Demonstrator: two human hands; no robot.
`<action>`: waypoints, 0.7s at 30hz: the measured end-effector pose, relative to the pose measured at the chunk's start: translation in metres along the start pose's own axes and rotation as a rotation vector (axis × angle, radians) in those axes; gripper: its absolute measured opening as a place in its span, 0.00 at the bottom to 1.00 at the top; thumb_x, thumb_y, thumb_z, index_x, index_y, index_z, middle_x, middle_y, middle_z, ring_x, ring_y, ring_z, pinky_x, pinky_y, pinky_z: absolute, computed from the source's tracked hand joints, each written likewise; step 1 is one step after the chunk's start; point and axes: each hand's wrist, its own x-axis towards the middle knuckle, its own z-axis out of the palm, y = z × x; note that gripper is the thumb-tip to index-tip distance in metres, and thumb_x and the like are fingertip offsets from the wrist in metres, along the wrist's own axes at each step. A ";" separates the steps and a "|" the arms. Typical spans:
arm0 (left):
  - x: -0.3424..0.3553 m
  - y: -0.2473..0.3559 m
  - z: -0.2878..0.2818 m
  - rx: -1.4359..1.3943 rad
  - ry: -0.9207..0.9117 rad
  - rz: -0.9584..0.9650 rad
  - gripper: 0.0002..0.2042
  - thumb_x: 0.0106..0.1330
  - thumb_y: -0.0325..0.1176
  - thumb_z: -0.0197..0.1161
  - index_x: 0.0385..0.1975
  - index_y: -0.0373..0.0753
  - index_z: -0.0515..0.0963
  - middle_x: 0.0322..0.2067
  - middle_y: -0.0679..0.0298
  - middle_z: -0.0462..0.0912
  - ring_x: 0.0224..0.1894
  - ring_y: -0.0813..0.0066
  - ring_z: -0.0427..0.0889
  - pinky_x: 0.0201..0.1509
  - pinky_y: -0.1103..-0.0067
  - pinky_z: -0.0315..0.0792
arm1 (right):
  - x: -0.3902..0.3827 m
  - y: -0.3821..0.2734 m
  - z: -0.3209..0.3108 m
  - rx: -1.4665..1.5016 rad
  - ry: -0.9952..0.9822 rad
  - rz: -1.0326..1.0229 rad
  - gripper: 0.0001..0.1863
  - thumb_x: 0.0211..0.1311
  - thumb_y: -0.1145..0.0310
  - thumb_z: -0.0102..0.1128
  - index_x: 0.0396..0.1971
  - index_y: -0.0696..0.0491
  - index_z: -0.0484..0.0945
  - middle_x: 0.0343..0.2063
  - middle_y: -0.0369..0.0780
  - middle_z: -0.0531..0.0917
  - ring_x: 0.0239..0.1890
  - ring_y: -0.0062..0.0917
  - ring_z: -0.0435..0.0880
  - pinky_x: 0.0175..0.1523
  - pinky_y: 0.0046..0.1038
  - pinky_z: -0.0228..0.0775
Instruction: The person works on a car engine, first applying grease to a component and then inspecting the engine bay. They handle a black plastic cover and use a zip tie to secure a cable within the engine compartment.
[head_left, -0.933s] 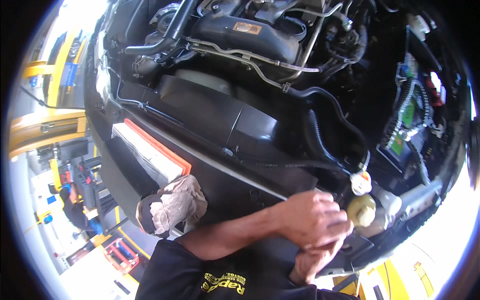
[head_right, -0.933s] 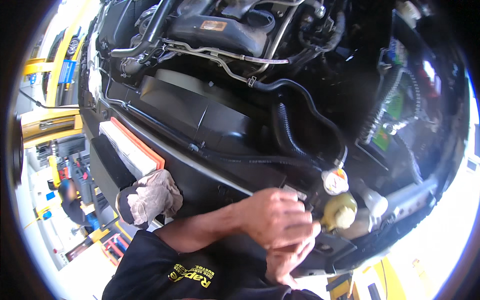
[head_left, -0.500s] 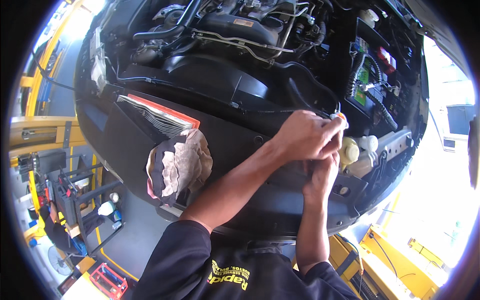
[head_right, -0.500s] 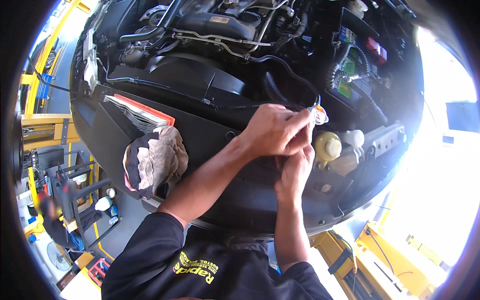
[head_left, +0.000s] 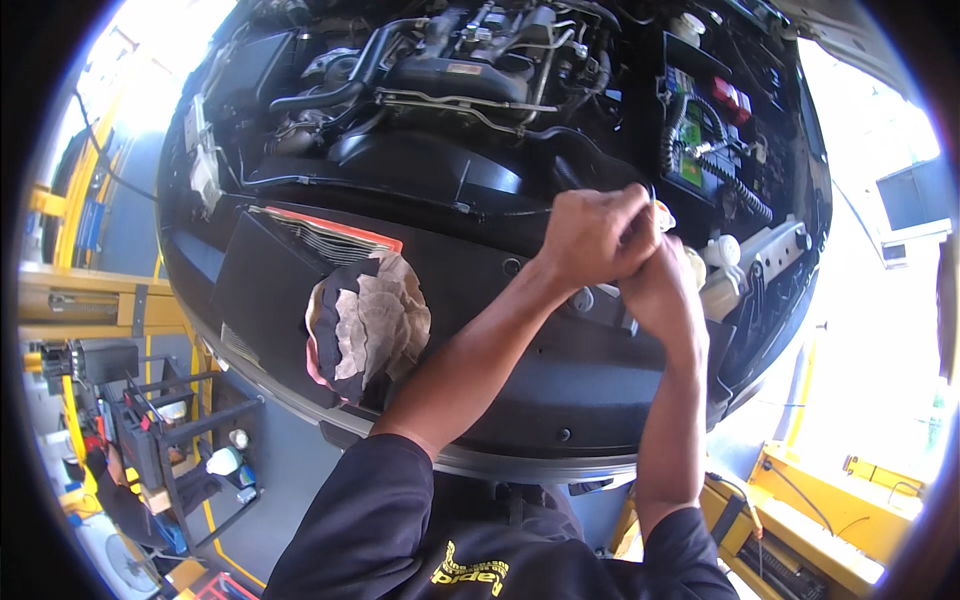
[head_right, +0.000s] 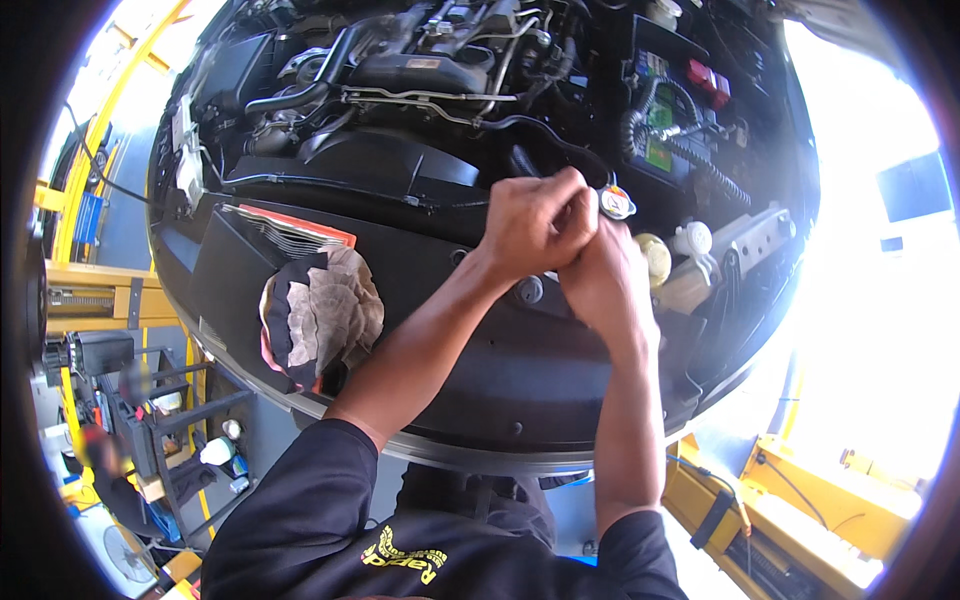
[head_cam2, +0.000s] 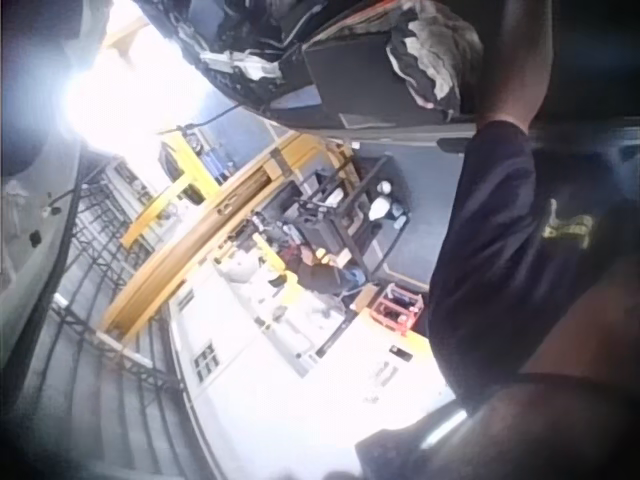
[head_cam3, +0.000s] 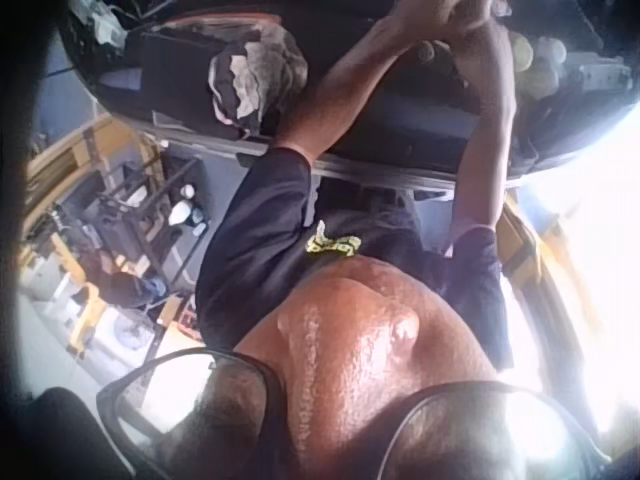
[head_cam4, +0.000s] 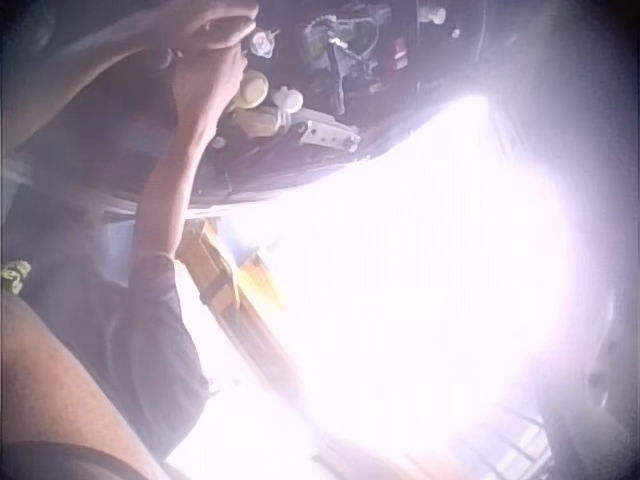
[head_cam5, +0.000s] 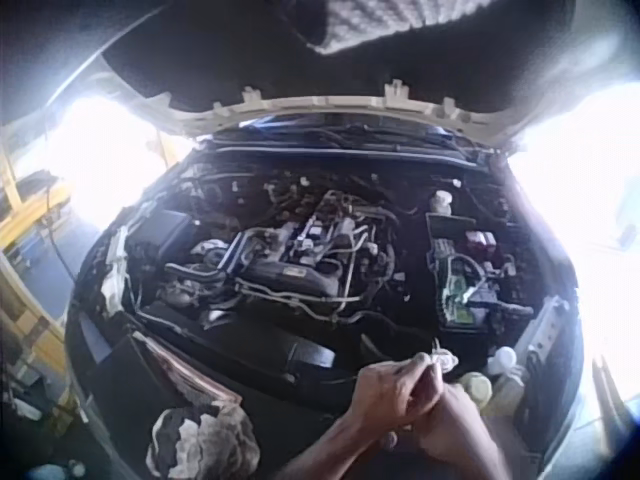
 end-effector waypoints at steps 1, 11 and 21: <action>-0.001 -0.003 -0.001 0.009 0.059 0.005 0.07 0.64 0.26 0.62 0.24 0.39 0.74 0.16 0.59 0.77 0.18 0.60 0.81 0.22 0.71 0.71 | 0.010 0.001 0.000 -0.052 -0.035 -0.007 0.10 0.55 0.74 0.62 0.38 0.56 0.82 0.33 0.51 0.86 0.40 0.51 0.85 0.43 0.46 0.77; -0.004 0.010 0.012 -0.113 0.106 0.021 0.08 0.67 0.24 0.60 0.24 0.36 0.72 0.14 0.63 0.70 0.12 0.75 0.71 0.17 0.77 0.62 | 0.024 0.015 0.040 -0.010 0.287 -0.037 0.09 0.57 0.63 0.66 0.35 0.48 0.80 0.32 0.37 0.86 0.33 0.37 0.88 0.34 0.37 0.78; -0.002 0.007 0.012 -0.070 0.137 0.013 0.08 0.67 0.26 0.62 0.25 0.37 0.73 0.14 0.63 0.71 0.13 0.73 0.73 0.19 0.77 0.64 | 0.043 0.026 0.055 0.118 0.388 -0.173 0.09 0.58 0.65 0.65 0.39 0.47 0.83 0.33 0.35 0.87 0.30 0.31 0.88 0.31 0.31 0.75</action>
